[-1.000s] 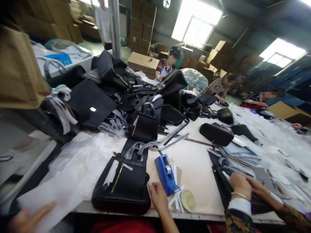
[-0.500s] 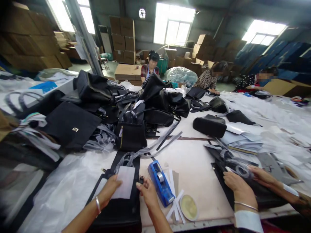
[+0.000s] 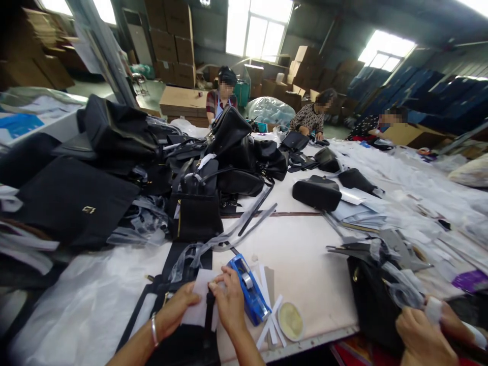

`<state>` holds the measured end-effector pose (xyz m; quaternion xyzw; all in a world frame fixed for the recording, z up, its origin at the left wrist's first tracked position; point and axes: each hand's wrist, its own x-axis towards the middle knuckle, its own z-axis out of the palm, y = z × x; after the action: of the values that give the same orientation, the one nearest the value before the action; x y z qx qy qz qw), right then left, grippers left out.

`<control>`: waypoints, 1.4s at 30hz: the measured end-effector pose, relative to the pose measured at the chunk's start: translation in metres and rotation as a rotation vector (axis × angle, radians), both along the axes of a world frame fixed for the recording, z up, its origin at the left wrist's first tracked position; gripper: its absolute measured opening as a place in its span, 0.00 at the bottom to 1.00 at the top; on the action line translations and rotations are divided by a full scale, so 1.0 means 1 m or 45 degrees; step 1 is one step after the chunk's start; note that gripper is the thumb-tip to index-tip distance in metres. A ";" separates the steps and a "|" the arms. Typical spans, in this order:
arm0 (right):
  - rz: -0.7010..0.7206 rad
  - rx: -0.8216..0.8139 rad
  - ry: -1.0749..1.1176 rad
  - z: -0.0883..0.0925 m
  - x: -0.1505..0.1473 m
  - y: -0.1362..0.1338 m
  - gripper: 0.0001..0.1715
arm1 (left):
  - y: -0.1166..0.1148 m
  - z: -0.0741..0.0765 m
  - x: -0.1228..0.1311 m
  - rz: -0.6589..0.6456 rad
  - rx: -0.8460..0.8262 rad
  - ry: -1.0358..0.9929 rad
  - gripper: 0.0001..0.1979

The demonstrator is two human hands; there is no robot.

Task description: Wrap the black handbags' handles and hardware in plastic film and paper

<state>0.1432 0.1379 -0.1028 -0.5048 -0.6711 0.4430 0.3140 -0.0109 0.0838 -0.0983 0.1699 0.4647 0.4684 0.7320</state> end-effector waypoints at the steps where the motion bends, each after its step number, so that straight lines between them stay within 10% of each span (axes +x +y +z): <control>1: -0.018 -0.040 0.007 -0.002 0.000 0.001 0.08 | -0.001 0.000 0.002 0.013 0.015 -0.025 0.27; 8: -0.069 -0.297 0.139 -0.014 0.003 0.000 0.12 | -0.015 -0.007 0.021 0.143 -0.007 -0.115 0.25; 23: -0.251 -0.154 0.114 -0.013 0.005 -0.009 0.18 | -0.015 -0.025 0.037 0.092 0.170 0.403 0.25; 42: -0.264 -0.221 0.111 -0.017 0.008 -0.005 0.14 | -0.014 -0.002 0.053 0.236 -0.006 0.494 0.26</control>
<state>0.1515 0.1328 -0.1194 -0.5770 -0.5601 0.4861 0.3423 0.0421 0.0700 -0.1006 0.2117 0.6117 0.4911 0.5829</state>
